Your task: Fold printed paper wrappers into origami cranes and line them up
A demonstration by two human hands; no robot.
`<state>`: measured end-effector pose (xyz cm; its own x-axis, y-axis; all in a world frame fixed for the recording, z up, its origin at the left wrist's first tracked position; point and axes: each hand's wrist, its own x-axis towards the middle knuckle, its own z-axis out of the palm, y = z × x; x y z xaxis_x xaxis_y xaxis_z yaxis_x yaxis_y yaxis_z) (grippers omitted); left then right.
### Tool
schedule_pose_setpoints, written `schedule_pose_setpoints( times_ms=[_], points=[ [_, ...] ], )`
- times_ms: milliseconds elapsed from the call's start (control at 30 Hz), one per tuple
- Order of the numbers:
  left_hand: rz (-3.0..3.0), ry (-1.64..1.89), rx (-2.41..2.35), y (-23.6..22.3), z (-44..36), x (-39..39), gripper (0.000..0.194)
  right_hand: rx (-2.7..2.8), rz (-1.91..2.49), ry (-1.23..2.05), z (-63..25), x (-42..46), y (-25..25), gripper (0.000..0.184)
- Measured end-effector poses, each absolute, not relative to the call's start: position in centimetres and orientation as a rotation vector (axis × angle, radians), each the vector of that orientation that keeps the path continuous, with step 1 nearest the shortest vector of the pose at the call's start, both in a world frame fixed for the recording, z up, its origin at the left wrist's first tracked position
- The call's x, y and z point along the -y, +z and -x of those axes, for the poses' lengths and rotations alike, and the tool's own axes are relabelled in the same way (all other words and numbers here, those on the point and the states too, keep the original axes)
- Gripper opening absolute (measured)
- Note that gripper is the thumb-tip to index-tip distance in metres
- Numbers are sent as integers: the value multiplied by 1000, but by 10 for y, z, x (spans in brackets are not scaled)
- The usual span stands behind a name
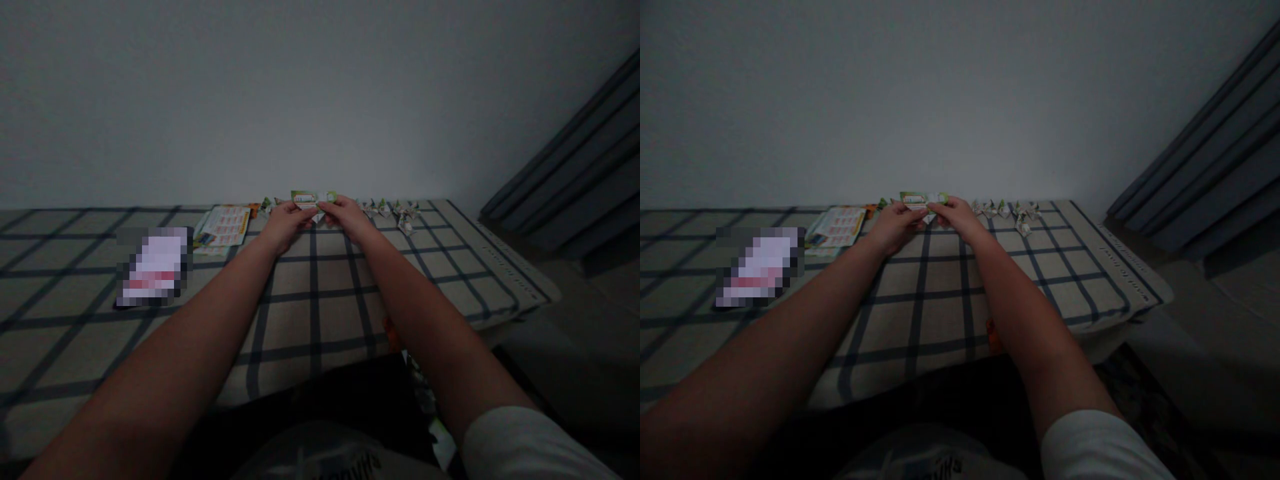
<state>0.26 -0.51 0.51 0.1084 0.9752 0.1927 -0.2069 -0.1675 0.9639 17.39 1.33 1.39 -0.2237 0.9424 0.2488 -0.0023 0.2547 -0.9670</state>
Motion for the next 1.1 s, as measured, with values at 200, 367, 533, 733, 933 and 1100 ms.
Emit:
schedule_pose_setpoints(
  times_ms=[200, 367, 533, 733, 933, 1100],
  points=[
    [-1234, 1306, -894, 2, -2, 3, 39, 1544, 916, 1099, -177, -16, 10, 32],
    [-1215, 1300, -848, 2, -1, 3, 37, 1590, 929, 996, -178, -20, 6, 36],
    [-1206, 1286, -836, 2, -1, 1, 32, 1610, 1015, 924, -176, -16, 10, 37],
    [-1217, 1281, -820, 2, -1, 0, 32, 1589, 1067, 906, -174, -8, 15, 40],
    [-1249, 1264, -837, 3, -1, 0, 32, 1614, 1048, 886, -175, -5, 18, 41],
    [-1242, 1271, -830, 4, -1, 1, 30, 1616, 1062, 885, -174, -4, 19, 42]
  ],
)
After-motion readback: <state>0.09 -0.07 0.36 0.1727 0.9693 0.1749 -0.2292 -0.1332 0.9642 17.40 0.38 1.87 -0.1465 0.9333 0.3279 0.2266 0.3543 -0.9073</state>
